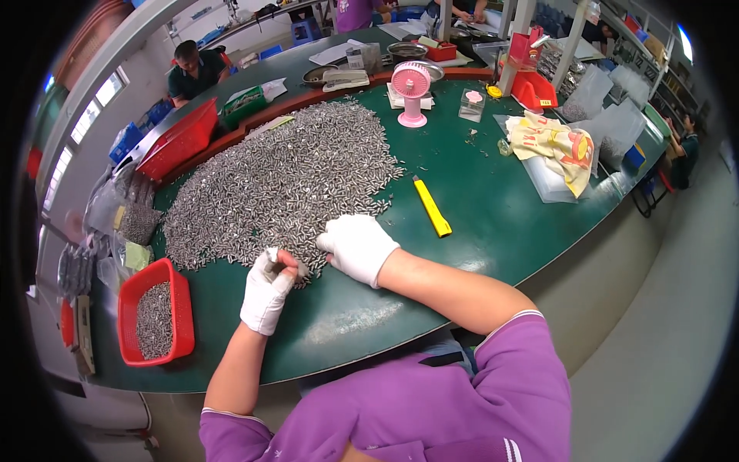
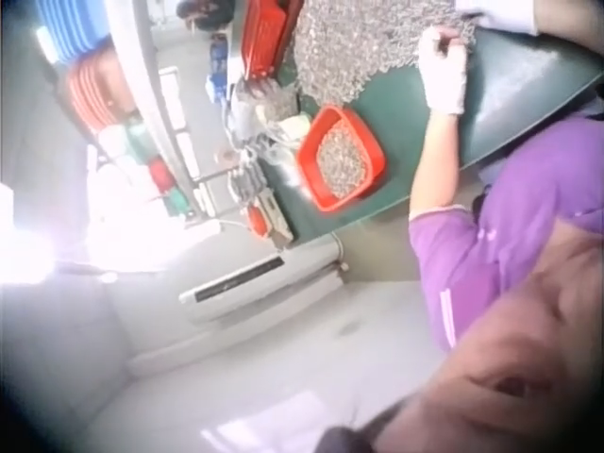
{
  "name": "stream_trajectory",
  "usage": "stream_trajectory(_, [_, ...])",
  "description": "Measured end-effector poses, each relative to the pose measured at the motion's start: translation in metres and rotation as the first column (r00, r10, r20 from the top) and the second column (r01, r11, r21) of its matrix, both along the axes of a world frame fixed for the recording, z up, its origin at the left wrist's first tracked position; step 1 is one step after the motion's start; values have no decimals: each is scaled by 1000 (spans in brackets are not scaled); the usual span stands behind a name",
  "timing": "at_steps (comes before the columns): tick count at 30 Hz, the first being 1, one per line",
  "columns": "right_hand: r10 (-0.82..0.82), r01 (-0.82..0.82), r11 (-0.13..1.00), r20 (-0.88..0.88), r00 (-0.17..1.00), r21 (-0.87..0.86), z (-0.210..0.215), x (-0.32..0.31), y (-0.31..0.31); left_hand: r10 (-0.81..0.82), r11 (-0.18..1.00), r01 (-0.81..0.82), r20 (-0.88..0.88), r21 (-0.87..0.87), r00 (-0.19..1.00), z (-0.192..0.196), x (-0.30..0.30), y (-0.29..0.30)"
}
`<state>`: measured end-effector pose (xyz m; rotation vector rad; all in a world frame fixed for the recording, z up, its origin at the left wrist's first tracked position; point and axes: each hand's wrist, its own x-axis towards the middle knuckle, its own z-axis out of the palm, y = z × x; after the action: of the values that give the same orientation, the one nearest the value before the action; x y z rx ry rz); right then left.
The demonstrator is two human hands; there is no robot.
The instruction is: Sorting and inspecting small metal components on a workbench in a factory setting.
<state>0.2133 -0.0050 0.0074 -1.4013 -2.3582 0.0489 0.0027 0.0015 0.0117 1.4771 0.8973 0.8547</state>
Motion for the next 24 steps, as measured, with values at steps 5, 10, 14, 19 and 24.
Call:
stream_trajectory(5, [27,-27,1000,-39,999,-4,-5,4,4,-74,981,89,95,-172,993,9,4,-9])
stream_trajectory(10, [43,-44,999,-59,997,-10,-7,5,4,-107,942,155,173,-298,979,9,4,-10])
stream_trajectory(14, [42,-44,999,-63,997,-26,-8,4,4,-97,939,157,200,-306,975,7,4,-9])
stream_trajectory(19, [32,-30,999,-99,995,24,-6,3,4,-100,938,181,272,-295,957,2,4,-9])
stream_trajectory(24, [52,-29,996,-279,959,83,5,-1,2,-130,875,271,343,-402,930,2,1,-11])
